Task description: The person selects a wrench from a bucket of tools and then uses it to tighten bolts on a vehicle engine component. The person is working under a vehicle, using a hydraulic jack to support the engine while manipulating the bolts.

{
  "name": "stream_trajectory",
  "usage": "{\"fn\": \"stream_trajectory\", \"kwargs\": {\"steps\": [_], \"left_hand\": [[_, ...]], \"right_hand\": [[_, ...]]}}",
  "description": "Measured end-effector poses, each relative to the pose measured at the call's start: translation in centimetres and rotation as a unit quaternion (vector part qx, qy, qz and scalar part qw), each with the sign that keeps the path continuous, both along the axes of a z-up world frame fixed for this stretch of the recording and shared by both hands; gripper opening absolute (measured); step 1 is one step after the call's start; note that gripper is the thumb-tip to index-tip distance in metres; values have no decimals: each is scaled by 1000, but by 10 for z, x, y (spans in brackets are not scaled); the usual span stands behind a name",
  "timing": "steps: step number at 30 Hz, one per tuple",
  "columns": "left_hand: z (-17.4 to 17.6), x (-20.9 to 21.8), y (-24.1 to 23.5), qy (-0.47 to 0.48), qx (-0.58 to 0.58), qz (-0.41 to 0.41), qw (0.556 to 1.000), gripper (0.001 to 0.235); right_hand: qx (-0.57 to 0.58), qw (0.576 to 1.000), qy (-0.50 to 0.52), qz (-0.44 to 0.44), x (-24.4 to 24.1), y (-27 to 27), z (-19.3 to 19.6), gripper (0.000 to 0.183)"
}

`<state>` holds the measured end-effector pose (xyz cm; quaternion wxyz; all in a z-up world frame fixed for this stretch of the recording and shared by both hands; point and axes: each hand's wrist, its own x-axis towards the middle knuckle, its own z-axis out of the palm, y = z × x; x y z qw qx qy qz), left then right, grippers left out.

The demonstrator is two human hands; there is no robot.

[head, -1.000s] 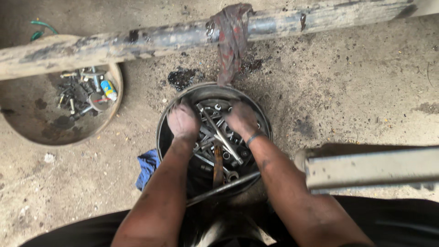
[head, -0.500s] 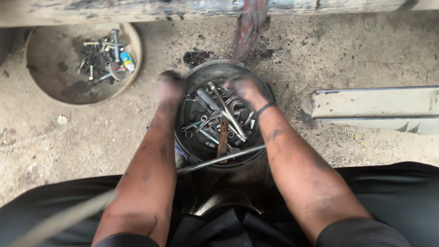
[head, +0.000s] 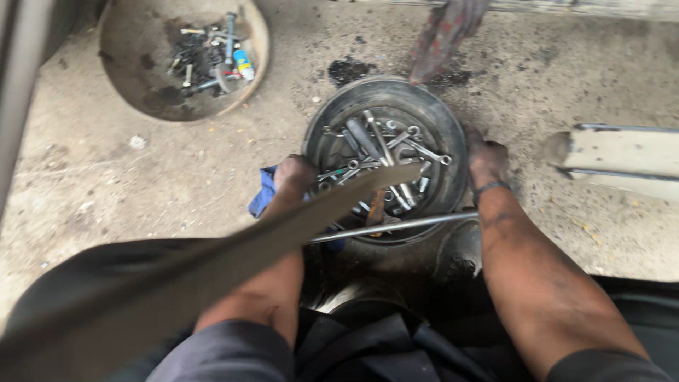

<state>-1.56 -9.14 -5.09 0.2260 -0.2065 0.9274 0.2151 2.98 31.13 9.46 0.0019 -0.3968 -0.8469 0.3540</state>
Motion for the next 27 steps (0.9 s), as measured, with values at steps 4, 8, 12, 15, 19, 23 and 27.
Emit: {"fn": "stream_trajectory", "kwargs": {"steps": [4, 8, 12, 15, 19, 23, 27], "left_hand": [[19, 16, 3, 35, 20, -27, 999, 38], [36, 24, -14, 80, 67, -1, 995, 37], [57, 35, 5, 85, 130, -11, 988, 36], [72, 43, 22, 79, 173, -11, 982, 36], [90, 45, 2, 76, 179, 83, 977, 35], [119, 64, -47, 85, 196, 195, 957, 34], [162, 109, -94, 136, 225, 319, 911, 32]], "right_hand": [[44, 998, -47, 15, 5, -2, -8, 77], [48, 996, -80, 8, 12, -2, -11, 83], [83, 993, -57, 58, 10, 10, -29, 78], [76, 994, -68, 44, 4, 18, -38, 71], [69, 990, -83, 88, -26, 0, -33, 71], [126, 977, -44, 168, -77, -43, -26, 84], [159, 923, 45, 349, -135, -117, -7, 75]]}}
